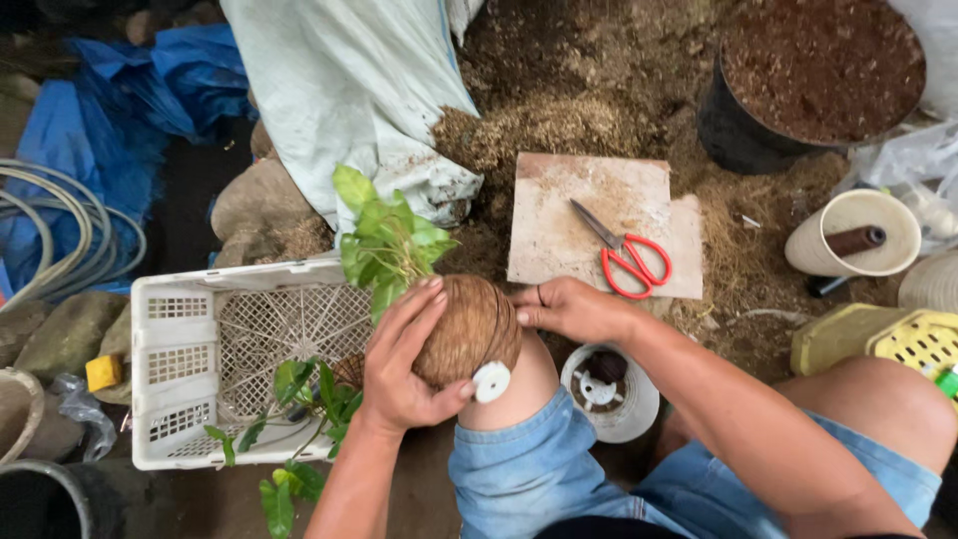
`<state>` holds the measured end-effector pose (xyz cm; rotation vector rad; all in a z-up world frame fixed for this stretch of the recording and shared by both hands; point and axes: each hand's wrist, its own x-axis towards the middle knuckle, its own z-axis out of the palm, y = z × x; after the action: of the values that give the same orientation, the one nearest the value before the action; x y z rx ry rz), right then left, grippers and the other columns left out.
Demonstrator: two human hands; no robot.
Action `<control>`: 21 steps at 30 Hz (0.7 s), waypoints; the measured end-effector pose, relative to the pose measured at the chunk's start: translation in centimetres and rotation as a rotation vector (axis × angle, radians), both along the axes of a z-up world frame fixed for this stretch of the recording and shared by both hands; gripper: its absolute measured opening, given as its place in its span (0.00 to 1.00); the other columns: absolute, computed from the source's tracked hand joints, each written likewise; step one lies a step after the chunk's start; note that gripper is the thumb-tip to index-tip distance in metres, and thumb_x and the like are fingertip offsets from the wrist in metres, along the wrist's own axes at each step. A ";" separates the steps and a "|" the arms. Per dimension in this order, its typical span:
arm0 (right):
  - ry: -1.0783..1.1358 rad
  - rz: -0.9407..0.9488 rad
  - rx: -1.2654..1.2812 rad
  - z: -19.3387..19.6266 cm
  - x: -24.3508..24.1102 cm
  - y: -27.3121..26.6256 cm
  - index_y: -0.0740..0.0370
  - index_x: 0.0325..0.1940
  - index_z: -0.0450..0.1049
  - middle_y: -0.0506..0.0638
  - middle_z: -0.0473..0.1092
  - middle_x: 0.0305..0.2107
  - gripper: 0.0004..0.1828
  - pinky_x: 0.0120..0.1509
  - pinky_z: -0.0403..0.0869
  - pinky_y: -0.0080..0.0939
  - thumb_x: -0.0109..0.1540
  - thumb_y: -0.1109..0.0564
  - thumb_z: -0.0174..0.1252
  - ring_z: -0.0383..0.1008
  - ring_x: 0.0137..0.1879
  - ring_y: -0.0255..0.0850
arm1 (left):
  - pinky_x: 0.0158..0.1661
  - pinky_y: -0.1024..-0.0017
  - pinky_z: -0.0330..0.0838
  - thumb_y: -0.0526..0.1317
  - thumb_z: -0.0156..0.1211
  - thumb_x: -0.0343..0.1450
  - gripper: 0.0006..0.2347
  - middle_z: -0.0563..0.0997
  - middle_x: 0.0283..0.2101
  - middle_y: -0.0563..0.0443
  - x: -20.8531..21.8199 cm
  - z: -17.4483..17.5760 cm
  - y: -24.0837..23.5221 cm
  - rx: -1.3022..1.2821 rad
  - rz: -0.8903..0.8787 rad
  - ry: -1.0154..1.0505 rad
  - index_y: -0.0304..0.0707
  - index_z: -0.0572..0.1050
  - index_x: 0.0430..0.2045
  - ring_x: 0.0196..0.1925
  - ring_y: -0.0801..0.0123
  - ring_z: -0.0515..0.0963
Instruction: The person secures a plant into a coconut husk pot using a black string. They wrap the string around the husk multiple times to create a net, then use scissors to cut the string and tuck the end.
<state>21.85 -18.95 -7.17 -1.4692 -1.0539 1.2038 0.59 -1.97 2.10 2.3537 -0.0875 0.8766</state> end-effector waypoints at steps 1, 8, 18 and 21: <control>-0.086 -0.004 -0.007 1.1 -0.2 -0.3 0.61 0.62 0.74 0.52 0.81 0.48 0.22 0.60 0.73 0.36 0.66 0.50 0.57 0.75 0.52 0.29 | 0.69 0.51 0.70 0.59 0.63 0.69 0.32 0.75 0.63 0.32 -0.2 -0.7 0.3 -0.034 -0.012 -0.036 0.28 0.73 0.58 0.68 0.41 0.76; -0.772 -0.027 -0.070 11.1 0.3 -3.3 0.56 0.54 0.79 0.62 0.76 0.26 0.21 0.40 0.73 0.55 0.61 0.45 0.61 0.78 0.37 0.58 | 0.72 0.47 0.64 0.60 0.60 0.71 0.34 0.67 0.68 0.29 2.1 -5.3 -0.2 -0.063 -0.086 -0.313 0.33 0.64 0.65 0.71 0.38 0.70; -0.850 -0.026 -0.075 14.9 -3.2 -2.7 0.62 0.42 0.75 0.63 0.75 0.24 0.18 0.37 0.72 0.62 0.60 0.45 0.61 0.76 0.34 0.64 | 0.66 0.50 0.62 0.51 0.71 0.60 0.30 0.71 0.65 0.36 2.2 3.4 -1.5 0.167 -0.045 0.365 0.40 0.76 0.57 0.69 0.40 0.67; -0.874 -0.012 -0.111 15.1 -3.3 -2.6 0.63 0.41 0.74 0.63 0.75 0.27 0.19 0.41 0.72 0.60 0.61 0.44 0.61 0.76 0.37 0.62 | 0.67 0.50 0.62 0.49 0.71 0.60 0.27 0.72 0.64 0.39 2.9 4.6 -2.0 0.179 -0.060 0.391 0.42 0.78 0.55 0.70 0.42 0.67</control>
<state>18.51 -21.52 7.90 -2.1579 -1.5448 0.5859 3.54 -3.96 6.69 2.6305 -0.0780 0.3801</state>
